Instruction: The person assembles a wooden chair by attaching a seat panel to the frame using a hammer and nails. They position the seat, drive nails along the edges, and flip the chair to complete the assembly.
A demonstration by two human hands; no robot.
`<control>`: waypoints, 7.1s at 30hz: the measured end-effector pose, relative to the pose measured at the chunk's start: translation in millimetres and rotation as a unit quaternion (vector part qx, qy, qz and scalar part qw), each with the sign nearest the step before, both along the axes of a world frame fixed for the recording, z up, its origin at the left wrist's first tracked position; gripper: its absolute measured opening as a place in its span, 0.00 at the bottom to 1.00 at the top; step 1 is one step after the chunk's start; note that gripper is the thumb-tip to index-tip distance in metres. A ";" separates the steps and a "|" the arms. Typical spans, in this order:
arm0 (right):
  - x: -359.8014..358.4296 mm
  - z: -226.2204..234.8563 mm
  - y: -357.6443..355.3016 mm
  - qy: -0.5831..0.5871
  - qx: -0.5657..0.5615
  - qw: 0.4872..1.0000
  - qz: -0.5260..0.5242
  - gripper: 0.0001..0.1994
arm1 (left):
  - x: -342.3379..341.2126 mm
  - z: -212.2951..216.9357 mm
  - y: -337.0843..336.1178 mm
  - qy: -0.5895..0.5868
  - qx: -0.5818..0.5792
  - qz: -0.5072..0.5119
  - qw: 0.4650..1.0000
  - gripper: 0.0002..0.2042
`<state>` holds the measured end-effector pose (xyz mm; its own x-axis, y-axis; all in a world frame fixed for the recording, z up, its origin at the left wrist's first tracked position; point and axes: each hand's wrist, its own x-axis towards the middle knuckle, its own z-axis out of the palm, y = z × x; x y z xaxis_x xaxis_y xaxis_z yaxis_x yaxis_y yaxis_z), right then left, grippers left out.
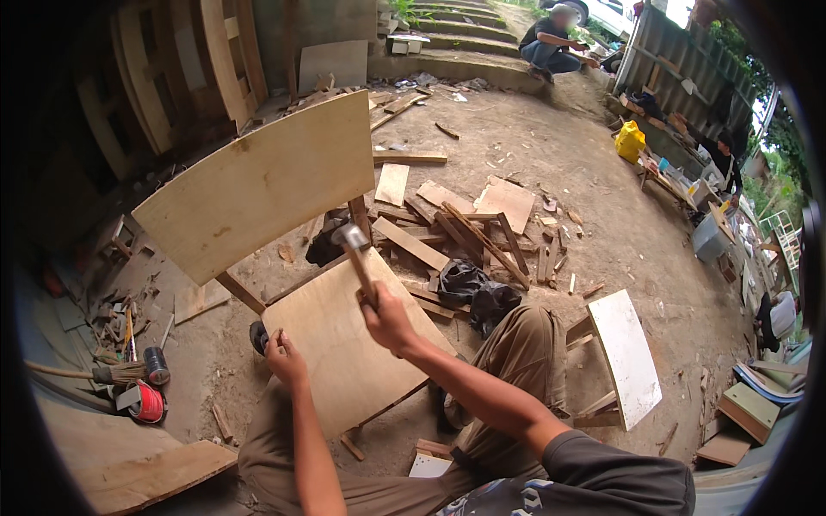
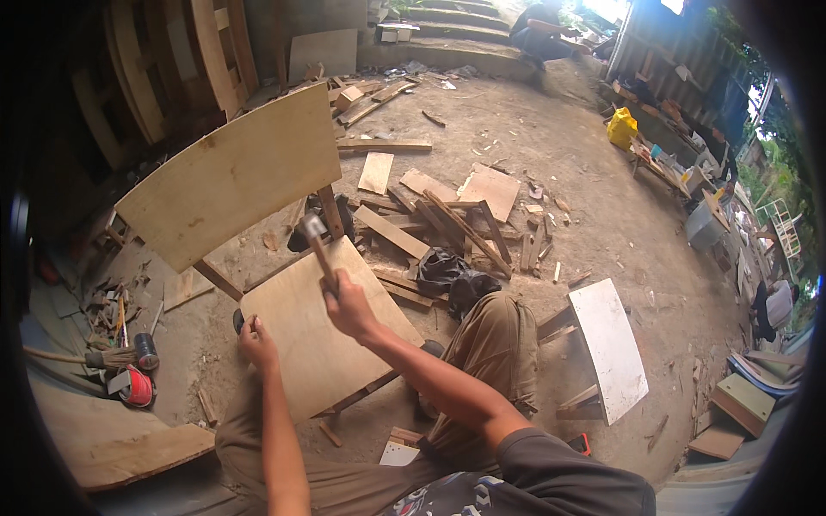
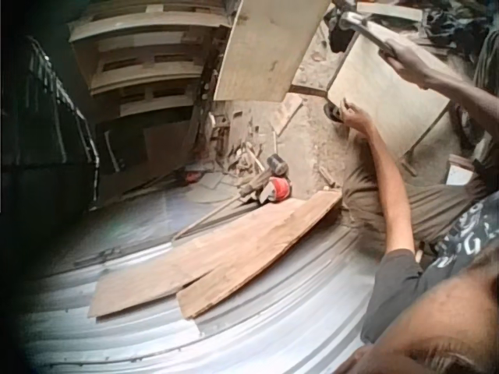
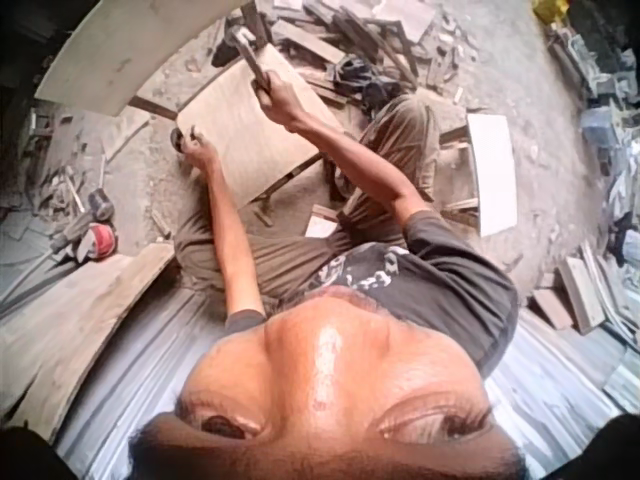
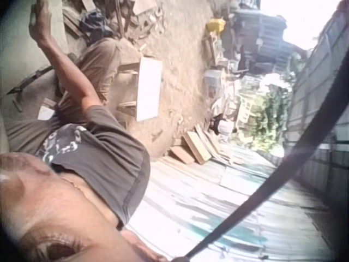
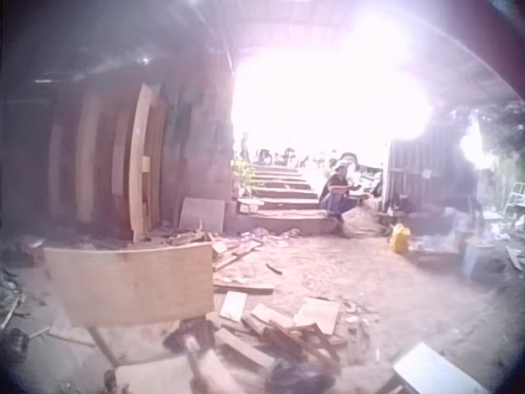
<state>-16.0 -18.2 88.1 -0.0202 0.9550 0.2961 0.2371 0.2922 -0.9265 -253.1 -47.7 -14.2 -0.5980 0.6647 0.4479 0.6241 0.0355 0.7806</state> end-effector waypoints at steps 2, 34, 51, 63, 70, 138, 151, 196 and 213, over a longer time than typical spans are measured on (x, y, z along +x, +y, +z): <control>-24.0 -8.5 -3.3 -0.019 -0.052 0.996 0.067 0.09 | -1.8 -1.6 -3.2 -0.047 0.011 0.008 0.999 0.12; -99.3 -78.4 12.8 -0.078 -0.180 0.968 0.157 0.13 | -52.8 38.7 30.7 -0.197 0.084 0.040 0.976 0.12; -106.1 -68.4 9.6 -0.031 -0.169 0.966 0.191 0.13 | -63.9 2.5 43.8 -0.058 0.036 0.010 0.998 0.11; -105.3 -71.3 9.0 -0.009 -0.155 0.969 0.191 0.13 | -56.9 16.1 47.3 -0.014 -0.033 0.032 0.999 0.10; -106.4 -73.7 8.6 -0.004 -0.147 0.971 0.191 0.13 | -49.6 12.8 52.4 -0.004 -0.038 0.060 0.997 0.11; -77.5 -16.6 -47.6 -0.043 -0.110 0.986 0.115 0.10 | -55.6 -4.5 57.4 -0.036 -0.012 0.086 0.996 0.10; -72.8 -13.9 -52.4 -0.087 -0.024 0.988 0.123 0.13 | -56.4 0.6 51.1 -0.040 -0.009 0.101 0.994 0.11; -126.9 -29.6 -15.3 -0.206 0.009 0.953 0.220 0.11 | -46.0 -15.2 38.0 -0.186 -0.247 0.055 0.949 0.36; -126.3 -34.2 -14.4 -0.211 0.055 0.960 0.178 0.09 | -36.4 9.9 36.8 -0.181 -0.247 0.065 0.950 0.21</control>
<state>-142.3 -32.5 53.8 -0.4788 0.8294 0.2879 0.4520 0.5140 -0.7290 -289.5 -10.9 -4.3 -0.7453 0.6495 -0.1503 0.2828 0.5122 0.8110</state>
